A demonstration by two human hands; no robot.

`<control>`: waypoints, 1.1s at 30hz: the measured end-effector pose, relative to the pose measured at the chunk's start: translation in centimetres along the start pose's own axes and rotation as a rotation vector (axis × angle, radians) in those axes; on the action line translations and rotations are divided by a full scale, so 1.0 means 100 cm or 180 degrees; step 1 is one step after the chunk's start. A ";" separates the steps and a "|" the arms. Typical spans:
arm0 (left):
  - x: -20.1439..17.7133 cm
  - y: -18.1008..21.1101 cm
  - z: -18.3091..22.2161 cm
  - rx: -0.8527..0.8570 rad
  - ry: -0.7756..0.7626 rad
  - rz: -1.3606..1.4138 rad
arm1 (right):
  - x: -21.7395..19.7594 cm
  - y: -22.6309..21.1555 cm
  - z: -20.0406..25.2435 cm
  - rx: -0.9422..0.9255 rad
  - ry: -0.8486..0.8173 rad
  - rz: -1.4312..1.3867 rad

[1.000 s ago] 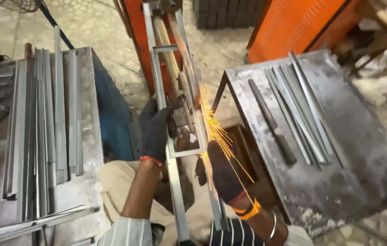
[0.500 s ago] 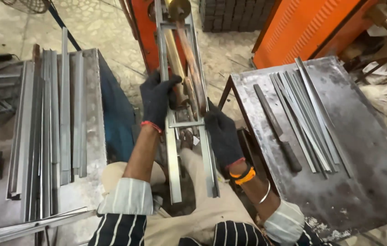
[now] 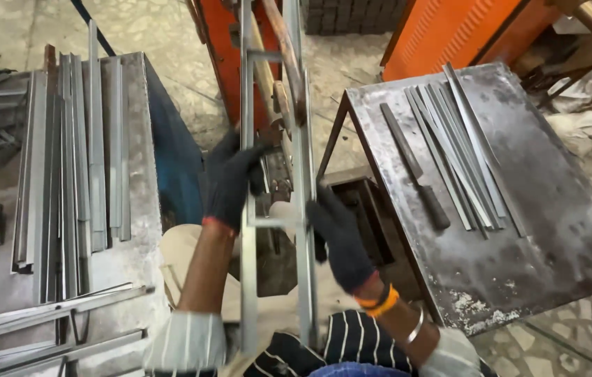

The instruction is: Assembling and spot-welding metal frame components at a factory workstation.

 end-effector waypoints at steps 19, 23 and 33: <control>-0.035 -0.030 0.071 -0.0532 -0.0205 -0.0136 | 0.039 -0.013 0.085 0.1592 -0.0838 -0.0268; -0.035 -0.043 0.071 -0.0479 -0.0292 0.0025 | 0.035 -0.003 0.087 0.1321 -0.0957 -0.0301; -0.072 -0.039 0.057 0.0100 0.0112 0.0200 | 0.077 0.008 0.060 0.3894 -0.0656 -0.7211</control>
Point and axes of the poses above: each hand's wrist, its own z-axis away from the middle knuckle, its own x-axis out of the palm, y = z × x, the point moved 6 cm from there along -z, towards the middle knuckle, and after that the axes turned 3 degrees about -x, right-handed, at the moved point
